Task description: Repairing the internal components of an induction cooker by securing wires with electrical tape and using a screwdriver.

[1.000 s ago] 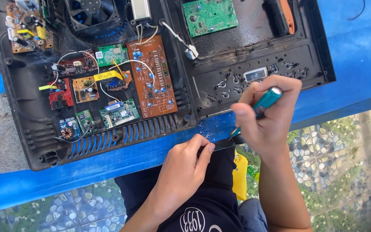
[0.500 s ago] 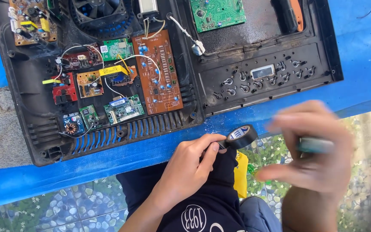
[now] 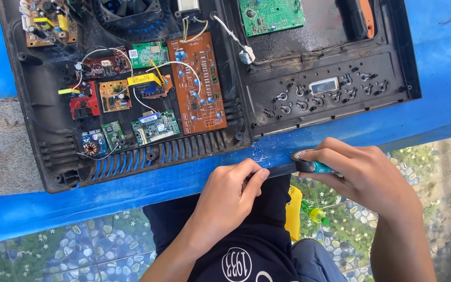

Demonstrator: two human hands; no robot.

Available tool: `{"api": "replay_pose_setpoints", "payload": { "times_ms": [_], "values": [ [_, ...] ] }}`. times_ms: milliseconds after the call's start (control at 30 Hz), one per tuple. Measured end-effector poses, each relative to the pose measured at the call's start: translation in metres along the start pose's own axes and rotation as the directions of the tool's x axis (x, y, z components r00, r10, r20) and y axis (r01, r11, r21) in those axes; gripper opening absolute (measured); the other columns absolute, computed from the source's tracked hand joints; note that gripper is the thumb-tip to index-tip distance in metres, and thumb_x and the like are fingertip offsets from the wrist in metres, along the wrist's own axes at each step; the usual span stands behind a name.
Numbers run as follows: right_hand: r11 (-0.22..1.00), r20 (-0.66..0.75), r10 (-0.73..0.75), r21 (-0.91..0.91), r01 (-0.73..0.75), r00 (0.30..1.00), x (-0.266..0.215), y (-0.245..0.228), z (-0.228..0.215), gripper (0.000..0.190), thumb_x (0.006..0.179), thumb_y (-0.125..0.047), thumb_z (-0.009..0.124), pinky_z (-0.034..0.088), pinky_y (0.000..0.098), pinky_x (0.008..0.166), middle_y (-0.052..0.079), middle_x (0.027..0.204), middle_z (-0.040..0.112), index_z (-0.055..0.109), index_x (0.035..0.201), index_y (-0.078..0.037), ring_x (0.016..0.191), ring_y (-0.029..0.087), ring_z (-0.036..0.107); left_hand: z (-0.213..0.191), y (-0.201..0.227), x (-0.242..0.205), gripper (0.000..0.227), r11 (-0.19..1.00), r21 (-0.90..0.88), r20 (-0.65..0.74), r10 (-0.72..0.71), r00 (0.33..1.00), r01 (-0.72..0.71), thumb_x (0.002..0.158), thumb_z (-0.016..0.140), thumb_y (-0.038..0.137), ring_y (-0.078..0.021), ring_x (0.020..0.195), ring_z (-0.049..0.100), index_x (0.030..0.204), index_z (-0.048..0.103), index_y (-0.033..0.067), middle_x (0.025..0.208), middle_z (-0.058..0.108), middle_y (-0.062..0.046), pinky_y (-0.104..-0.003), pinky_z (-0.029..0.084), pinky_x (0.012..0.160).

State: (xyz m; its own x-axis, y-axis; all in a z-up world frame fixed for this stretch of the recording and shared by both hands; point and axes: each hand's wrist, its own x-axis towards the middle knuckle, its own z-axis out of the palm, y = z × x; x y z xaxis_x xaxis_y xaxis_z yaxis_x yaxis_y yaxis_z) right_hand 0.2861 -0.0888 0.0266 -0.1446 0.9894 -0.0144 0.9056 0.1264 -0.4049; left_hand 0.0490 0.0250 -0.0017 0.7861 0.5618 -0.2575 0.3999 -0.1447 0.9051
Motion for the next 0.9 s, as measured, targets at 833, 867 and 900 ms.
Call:
{"api": "replay_pose_setpoints", "payload": {
  "times_ms": [833, 867, 900],
  "values": [
    [0.948, 0.151, 0.176, -0.291, -0.127, 0.973, 0.037, -0.06, -0.013, 0.047, 0.093, -0.054, 0.061, 0.05, 0.0373, 0.026, 0.0, 0.112, 0.062, 0.062, 0.121, -0.017, 0.042, 0.02, 0.063, -0.015, 0.002, -0.001, 0.03, 0.972, 0.237, 0.044, -0.003, 0.999, -0.008, 0.103, 0.049, 0.026, -0.0359, 0.083, 0.072, 0.116, 0.07, 0.0099, 0.095, 0.079, -0.009, -0.05, 0.052, 0.064],
    [0.954, 0.126, 0.188, -0.26, -0.151, 0.974, 0.04, -0.063, -0.014, 0.048, 0.092, -0.052, 0.064, 0.055, 0.0336, 0.027, 0.002, 0.114, 0.063, 0.063, 0.123, -0.016, 0.042, 0.016, 0.064, -0.018, 0.005, -0.001, 0.038, 0.991, 0.127, 0.084, 0.037, 0.996, -0.048, 0.102, 0.048, 0.025, -0.0369, 0.095, 0.074, 0.128, 0.069, 0.0079, 0.106, 0.079, -0.014, -0.05, 0.055, 0.075],
    [0.954, 0.128, 0.186, -0.261, -0.148, 0.974, 0.04, -0.068, -0.016, 0.048, 0.092, -0.052, 0.064, 0.055, 0.0336, 0.027, 0.002, 0.114, 0.063, 0.063, 0.123, -0.016, 0.042, 0.016, 0.064, -0.016, 0.004, 0.002, 0.038, 0.991, 0.124, 0.082, 0.037, 0.996, -0.047, 0.102, 0.048, 0.025, -0.0369, 0.095, 0.074, 0.128, 0.069, 0.0079, 0.106, 0.079, -0.014, -0.05, 0.055, 0.075]
  ]
}}
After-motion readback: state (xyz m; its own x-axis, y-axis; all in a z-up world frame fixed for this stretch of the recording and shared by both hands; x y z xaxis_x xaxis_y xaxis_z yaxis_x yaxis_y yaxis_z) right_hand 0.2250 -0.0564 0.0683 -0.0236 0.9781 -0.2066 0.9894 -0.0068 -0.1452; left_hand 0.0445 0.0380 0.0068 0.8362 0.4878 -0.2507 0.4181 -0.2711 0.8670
